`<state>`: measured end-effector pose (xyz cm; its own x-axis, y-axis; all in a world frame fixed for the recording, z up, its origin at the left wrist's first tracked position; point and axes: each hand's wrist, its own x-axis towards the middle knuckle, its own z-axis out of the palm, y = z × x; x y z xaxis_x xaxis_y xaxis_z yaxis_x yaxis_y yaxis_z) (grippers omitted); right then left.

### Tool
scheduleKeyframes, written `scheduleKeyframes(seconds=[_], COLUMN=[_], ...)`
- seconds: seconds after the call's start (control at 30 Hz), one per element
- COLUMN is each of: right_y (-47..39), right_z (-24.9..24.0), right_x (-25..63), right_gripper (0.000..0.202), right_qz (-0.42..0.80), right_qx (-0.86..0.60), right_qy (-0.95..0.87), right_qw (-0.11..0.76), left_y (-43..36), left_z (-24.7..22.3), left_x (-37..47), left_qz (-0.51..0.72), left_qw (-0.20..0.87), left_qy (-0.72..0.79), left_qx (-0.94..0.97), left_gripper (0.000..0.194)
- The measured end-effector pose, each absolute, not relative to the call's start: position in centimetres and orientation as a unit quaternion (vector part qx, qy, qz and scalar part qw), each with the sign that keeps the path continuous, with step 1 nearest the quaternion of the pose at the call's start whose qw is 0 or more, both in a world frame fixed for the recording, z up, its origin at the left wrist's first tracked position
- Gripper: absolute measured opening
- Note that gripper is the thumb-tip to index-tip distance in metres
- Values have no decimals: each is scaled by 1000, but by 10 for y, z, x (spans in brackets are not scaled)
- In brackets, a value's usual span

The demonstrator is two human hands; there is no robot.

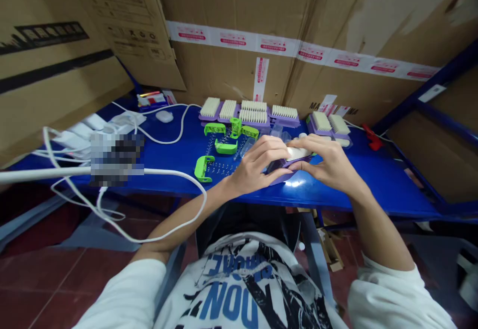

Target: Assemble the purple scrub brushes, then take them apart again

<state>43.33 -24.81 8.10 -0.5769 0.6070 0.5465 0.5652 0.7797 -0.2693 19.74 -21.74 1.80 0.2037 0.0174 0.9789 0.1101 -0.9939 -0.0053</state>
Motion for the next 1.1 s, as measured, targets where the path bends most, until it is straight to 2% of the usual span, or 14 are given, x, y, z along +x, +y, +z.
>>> scheduleKeyframes(seconds=[0.17,0.33,0.57,0.73,0.9,1.1], right_y=[-239,-239,-245,-247,-246,-241], right_z=[69,72,78,74,76,80], right_x=[435,433,428,424,423,423], right_gripper=[46,41,28,27,29,29], right_qz=[57,56,42,3,35,63], right_qx=[-329,-324,-306,-302,-312,-333], right_qy=[-891,-889,-889,-876,-881,-876], right_qw=[308,319,337,376,354,344], left_y=[-214,-216,-212,-207,-204,-206], left_z=[9,9,17,14,8,5], left_x=[194,193,192,193,195,197], left_qz=[-646,-649,-628,-616,-656,-676], left_qw=[60,71,34,-31,18,13], left_qy=[-57,-56,-40,-44,-47,-62], left_qx=[-759,-755,-776,-786,-753,-735], left_gripper=[43,42,41,37,43,48])
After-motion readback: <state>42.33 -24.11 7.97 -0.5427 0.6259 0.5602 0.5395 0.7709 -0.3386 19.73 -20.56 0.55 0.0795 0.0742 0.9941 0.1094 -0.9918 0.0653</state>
